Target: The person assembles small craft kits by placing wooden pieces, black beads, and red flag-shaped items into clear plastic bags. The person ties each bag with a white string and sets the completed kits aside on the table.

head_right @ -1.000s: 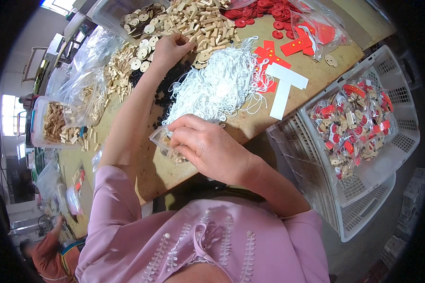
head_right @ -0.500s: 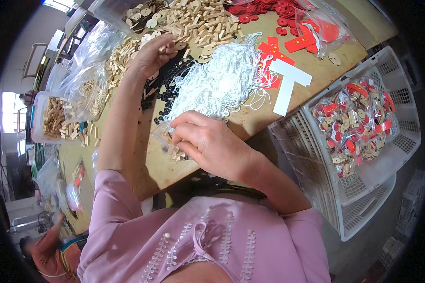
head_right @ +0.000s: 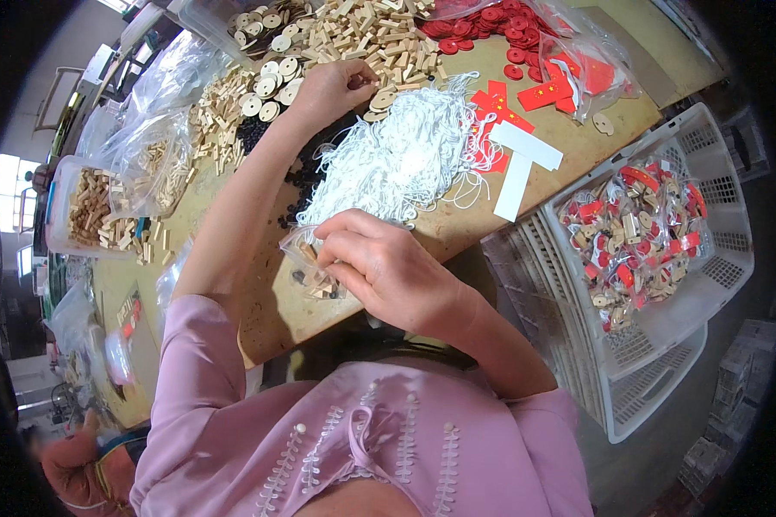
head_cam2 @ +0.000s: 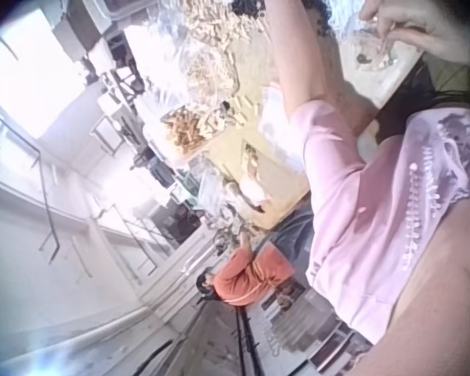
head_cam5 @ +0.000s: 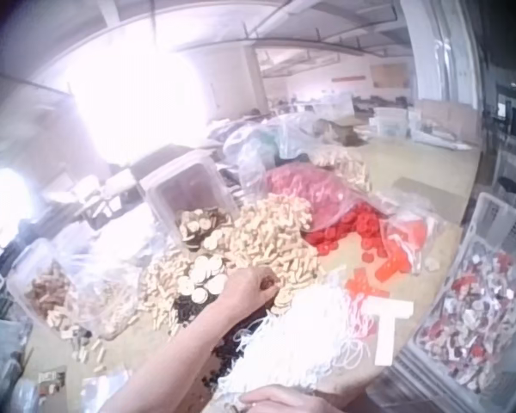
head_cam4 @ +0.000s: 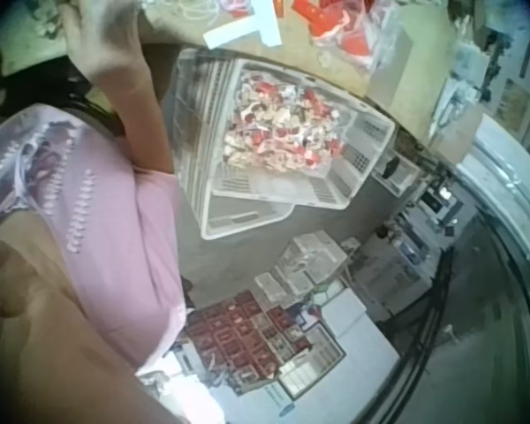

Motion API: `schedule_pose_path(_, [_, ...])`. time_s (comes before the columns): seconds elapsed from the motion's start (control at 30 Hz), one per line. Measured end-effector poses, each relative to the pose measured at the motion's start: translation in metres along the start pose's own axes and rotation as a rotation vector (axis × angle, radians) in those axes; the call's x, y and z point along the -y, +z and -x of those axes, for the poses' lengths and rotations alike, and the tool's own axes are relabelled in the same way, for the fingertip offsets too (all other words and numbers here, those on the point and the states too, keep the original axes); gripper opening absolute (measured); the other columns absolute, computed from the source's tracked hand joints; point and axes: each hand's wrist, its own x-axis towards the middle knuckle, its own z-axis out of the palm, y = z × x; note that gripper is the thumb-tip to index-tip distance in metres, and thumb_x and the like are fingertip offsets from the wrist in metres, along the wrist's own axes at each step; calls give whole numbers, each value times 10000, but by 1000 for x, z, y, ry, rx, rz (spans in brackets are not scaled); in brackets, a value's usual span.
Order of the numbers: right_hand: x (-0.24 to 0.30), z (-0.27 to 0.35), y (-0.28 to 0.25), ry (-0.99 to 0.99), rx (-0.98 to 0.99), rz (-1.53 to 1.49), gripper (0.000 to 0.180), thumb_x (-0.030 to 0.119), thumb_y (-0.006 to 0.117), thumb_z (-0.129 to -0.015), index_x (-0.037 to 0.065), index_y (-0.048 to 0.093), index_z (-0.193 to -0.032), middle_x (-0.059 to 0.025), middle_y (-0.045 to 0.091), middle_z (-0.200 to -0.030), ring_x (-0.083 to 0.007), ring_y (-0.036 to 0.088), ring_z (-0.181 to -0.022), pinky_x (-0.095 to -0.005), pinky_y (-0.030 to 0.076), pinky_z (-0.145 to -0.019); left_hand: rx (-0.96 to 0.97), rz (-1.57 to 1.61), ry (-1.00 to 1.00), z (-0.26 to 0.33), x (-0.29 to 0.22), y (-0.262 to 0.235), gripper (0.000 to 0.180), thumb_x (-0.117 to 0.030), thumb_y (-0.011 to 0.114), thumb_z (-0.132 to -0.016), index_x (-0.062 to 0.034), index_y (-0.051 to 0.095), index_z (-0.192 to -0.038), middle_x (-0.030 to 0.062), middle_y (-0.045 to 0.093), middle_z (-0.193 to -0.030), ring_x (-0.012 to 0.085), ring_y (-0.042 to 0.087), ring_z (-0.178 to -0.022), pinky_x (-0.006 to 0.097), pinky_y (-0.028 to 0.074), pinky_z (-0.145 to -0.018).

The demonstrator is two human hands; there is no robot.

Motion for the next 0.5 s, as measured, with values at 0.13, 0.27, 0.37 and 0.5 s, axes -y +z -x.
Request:
schedule_pose_path(0.13, [1, 2, -2, -3, -6, 4, 90, -32, 702, -898, 0, 659, -971, -157, 656, -1181, -311, 676, -1068, -374, 546, -885, 18, 13, -24, 5, 0, -10, 233, -246, 777, -892, -50, 758, -1017, 38, 718, -773, 116, 635, -680, 271, 518, -671])
schedule_pose_path(0.27, [3, -1, -3, -15, -44, 95, 86, -19, 716, -886, 5, 673, -956, -152, 682, -1154, -303, 692, -1029, -372, 554, -865, -33, 650, -188, 32, -13, -46, 236, -240, 787, -904, -45, 770, -1036, -37, 730, -878, 37, 579, -708, 209, 446, -625])
schedule_pose_path(0.37, [9, -7, -2, -40, -72, 165, 104, -12, 737, -857, 10, 681, -942, -132, 705, -1153, -286, 707, -996, -355, 566, -826, 67, 848, -283, 83, -67, -112, 220, -214, 822, -879, -48, 780, -1018, -60, 709, -822, -28, 511, -672, 180, 351, -561])
schedule_pose_path(0.5, [13, -17, 3, -135, -88, 193, 130, -40, 726, -837, 18, 679, -943, -121, 700, -1155, -273, 698, -1015, -346, 563, -842, 212, 701, -204, 147, -93, -144, 174, -179, 821, -884, -65, 777, -1008, -96, 622, -748, -29, 450, -638, 189, 322, -551])
